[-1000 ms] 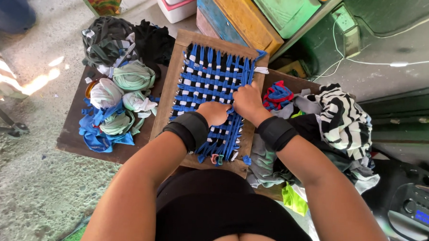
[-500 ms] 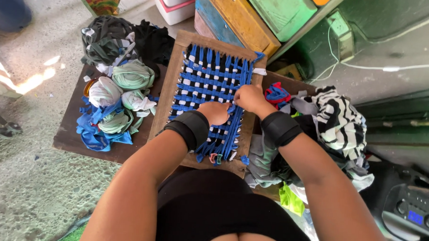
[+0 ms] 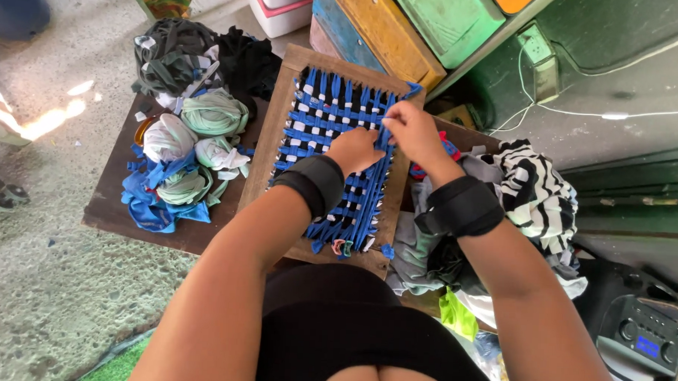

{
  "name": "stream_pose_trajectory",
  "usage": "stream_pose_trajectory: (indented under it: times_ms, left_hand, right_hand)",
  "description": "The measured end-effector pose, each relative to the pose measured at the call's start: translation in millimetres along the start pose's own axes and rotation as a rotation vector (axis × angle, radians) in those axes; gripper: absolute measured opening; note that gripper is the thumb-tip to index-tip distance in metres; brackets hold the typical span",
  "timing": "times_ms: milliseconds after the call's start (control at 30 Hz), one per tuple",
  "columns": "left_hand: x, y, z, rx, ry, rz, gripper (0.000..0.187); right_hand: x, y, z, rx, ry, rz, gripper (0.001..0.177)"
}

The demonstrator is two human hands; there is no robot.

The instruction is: The person is weaving fabric strips into a pattern on a small wooden loom to create a rug.

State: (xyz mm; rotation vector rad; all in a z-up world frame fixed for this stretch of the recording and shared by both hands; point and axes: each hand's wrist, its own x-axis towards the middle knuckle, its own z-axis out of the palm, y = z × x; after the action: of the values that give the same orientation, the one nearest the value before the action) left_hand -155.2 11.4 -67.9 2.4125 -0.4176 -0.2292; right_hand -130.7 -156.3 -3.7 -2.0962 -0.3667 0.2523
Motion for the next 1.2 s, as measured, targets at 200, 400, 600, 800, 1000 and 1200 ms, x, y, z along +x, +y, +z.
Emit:
stream_pose_trajectory:
  times_ms: [200,400,600,800,1000,1200]
  left_hand:
    - [38.6,-35.9,34.9,0.044,0.049,0.102,0.032]
    - [59.5,-24.8,10.6,-0.003,0.228,0.095,0.037]
    - [93.9,-28.1,-6.4,-0.062,0.283,0.205,0.031]
    - [102.4,-23.7,-31.1,-0.114,0.291,0.121,0.029]
    - [74.6,17.3,-77.8,-0.305,0.273,-0.084,0.031]
    - [67.5,14.1,-86.9,-0.504,-0.174,0.041,0.025]
  right_hand:
    - [-35.5,24.7,14.9,-0.360,0.067,0.000,0.030]
    - [-59.0,73.7,43.1,-0.606,0.084,0.004,0.055]
    - [-60.2,76.1,41.6,-0.487,0.058,-0.042,0.075]
    - [-55.8,77.6,40.5,-0.591,-0.073,0.055,0.094]
    - [-62.4,85.5,45.2,-0.559,-0.065,0.041,0.089]
    - [-65.8,76.9,39.0,-0.508,-0.079,0.021,0.090]
